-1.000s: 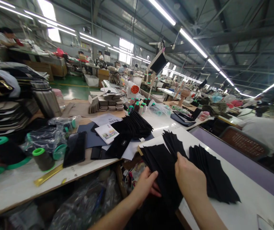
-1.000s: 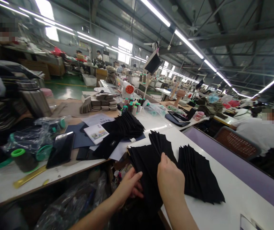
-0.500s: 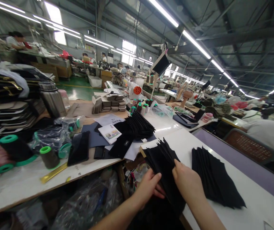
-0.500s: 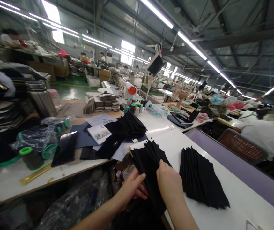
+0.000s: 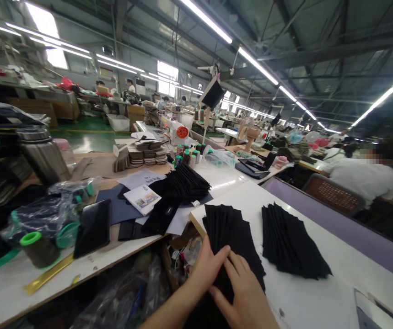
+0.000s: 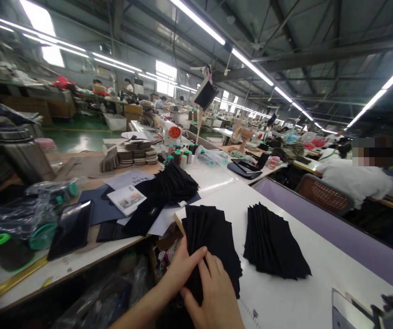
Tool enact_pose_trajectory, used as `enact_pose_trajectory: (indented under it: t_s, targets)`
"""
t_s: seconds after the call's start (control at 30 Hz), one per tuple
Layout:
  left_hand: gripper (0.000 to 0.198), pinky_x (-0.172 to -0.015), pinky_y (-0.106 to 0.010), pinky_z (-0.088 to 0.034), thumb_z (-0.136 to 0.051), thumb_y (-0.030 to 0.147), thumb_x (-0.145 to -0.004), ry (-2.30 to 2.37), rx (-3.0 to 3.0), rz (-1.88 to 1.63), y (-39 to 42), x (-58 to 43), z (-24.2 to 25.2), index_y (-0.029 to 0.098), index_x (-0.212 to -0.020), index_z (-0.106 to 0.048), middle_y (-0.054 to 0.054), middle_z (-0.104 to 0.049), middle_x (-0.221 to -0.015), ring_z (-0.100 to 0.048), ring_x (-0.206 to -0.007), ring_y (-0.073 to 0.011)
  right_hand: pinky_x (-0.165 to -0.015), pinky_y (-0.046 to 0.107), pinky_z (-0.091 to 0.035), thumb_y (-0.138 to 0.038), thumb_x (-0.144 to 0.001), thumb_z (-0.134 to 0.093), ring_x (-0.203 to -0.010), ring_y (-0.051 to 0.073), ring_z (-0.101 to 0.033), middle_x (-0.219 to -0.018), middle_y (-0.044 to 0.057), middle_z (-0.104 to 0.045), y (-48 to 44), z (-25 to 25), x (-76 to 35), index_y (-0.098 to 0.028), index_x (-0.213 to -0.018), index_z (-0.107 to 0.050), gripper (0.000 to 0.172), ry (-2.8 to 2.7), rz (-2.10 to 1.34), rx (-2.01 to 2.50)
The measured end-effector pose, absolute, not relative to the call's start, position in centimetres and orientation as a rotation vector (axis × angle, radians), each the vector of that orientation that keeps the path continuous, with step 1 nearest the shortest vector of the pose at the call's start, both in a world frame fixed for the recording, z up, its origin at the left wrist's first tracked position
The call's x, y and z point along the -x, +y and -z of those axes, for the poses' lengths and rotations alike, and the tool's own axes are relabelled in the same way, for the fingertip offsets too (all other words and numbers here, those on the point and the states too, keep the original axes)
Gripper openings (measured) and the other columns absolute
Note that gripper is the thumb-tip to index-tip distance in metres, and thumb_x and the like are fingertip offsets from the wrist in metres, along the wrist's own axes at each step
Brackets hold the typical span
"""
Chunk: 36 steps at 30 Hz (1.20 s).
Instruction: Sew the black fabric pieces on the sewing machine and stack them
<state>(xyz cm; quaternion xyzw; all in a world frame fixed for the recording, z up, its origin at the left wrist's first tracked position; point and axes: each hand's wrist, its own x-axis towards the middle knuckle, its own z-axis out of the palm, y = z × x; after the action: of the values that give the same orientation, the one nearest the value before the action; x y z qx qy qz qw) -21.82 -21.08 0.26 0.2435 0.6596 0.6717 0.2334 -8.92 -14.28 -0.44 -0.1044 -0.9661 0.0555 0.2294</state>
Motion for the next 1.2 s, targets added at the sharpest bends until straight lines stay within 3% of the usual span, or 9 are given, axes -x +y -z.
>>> enact_pose_trajectory:
  t_s: [0.2, 0.37, 0.53, 0.67, 0.77, 0.87, 0.93, 1.1, 1.2]
  targets:
    - [0.043, -0.106, -0.040, -0.044, -0.067, 0.034, -0.080, 1.477, -0.894, -1.790, -21.8, 22.4, -2.1, 0.015, -0.119, -0.065, -0.010, -0.069, -0.122, -0.061, -0.117, -0.0298, -0.095, 0.039, -0.055, -0.025, -0.093, -0.059, -0.110, 0.022, -0.065, -0.117, 0.008, -0.070, -12.2, -3.4, 5.5, -0.025, -0.124, -0.062, 0.031, -2.348, -0.371, 0.278]
    - [0.037, -0.098, -0.040, -0.049, -0.069, 0.032, -0.083, 1.383, -1.094, -1.556, -22.1, 21.7, -2.9, 0.017, -0.116, -0.068, -0.007, -0.072, -0.114, -0.062, -0.110, -0.0304, -0.093, 0.041, -0.054, -0.018, -0.092, -0.058, -0.108, 0.023, -0.062, -0.113, 0.009, -0.065, -11.3, -8.2, 3.7, -0.023, -0.123, -0.059, 0.031, -2.153, -0.193, 0.366]
    - [0.028, -0.097, -0.034, -0.047, -0.065, 0.023, -0.084, 1.427, -1.267, -1.441, -21.9, 21.1, -3.3, 0.018, -0.112, -0.067, -0.004, -0.071, -0.112, -0.061, -0.107, -0.0272, -0.088, 0.042, -0.051, -0.016, -0.090, -0.059, -0.101, 0.023, -0.060, -0.106, 0.008, -0.064, -11.2, -9.3, 2.6, -0.023, -0.116, -0.058, 0.027, -2.247, -0.201, 0.349]
    - [0.019, -0.091, -0.031, -0.048, -0.061, 0.019, -0.084, 1.498, -1.340, -1.392, -21.5, 21.0, -3.6, 0.017, -0.102, -0.067, -0.003, -0.071, -0.105, -0.061, -0.101, -0.0251, -0.079, 0.040, -0.048, -0.008, -0.084, -0.058, -0.090, 0.022, -0.058, -0.094, 0.005, -0.061, -10.8, -9.5, 1.4, -0.022, -0.092, -0.059, 0.016, -2.317, -0.186, 0.375]
    - [0.020, -0.089, -0.031, -0.048, -0.058, 0.015, -0.082, 1.544, -1.372, -1.407, -21.3, 20.9, -3.9, 0.017, -0.100, -0.066, -0.004, -0.071, -0.104, -0.061, -0.098, -0.0242, -0.080, 0.039, -0.048, -0.003, -0.081, -0.053, -0.092, 0.022, -0.060, -0.095, 0.004, -0.063, -10.8, -9.7, 0.4, -0.022, -0.084, -0.057, 0.020, -2.325, -0.156, 0.269]
    - [0.023, -0.089, -0.031, -0.048, -0.055, 0.012, -0.080, 1.578, -1.409, -1.424, -21.2, 20.7, -4.5, 0.017, -0.100, -0.066, -0.005, -0.071, -0.106, -0.062, -0.096, -0.0235, -0.084, 0.033, -0.053, -0.012, -0.087, -0.058, -0.098, 0.020, -0.064, -0.100, 0.004, -0.067, -11.0, -9.5, -0.4, -0.023, -0.089, -0.057, 0.011, -2.308, -0.311, 0.155]
    - [0.024, -0.091, -0.031, -0.047, -0.053, 0.011, -0.080, 1.591, -1.448, -1.407, -21.2, 20.5, -4.9, 0.018, -0.099, -0.065, -0.004, -0.070, -0.107, -0.062, -0.097, -0.0229, -0.078, 0.027, -0.056, -0.020, -0.092, -0.058, -0.090, 0.017, -0.068, -0.095, 0.002, -0.069, -11.2, -9.2, -0.7, -0.024, -0.097, -0.056, 0.007, -2.220, -0.492, 0.222]
    - [0.026, -0.096, -0.032, -0.047, -0.052, 0.011, -0.079, 1.610, -1.505, -1.338, -21.0, 19.8, -5.7, 0.019, -0.099, -0.066, -0.005, -0.070, -0.109, -0.062, -0.099, -0.0236, -0.062, 0.021, -0.056, -0.020, -0.094, -0.058, -0.060, 0.011, -0.065, -0.074, -0.004, -0.065, -11.3, -8.7, -0.8, -0.022, -0.134, -0.048, 0.041, -2.083, -0.386, 0.413]
    - [0.029, -0.096, -0.033, -0.048, -0.053, 0.011, -0.080, 1.608, -1.497, -1.335, -20.8, 19.6, -5.7, 0.019, -0.103, -0.068, -0.005, -0.070, -0.112, -0.062, -0.099, -0.0240, -0.056, 0.021, -0.052, -0.017, -0.093, -0.059, -0.057, 0.011, -0.063, -0.071, -0.004, -0.064, -11.1, -8.5, -0.7, -0.023, -0.131, -0.053, 0.039, -2.176, -0.217, 0.339]
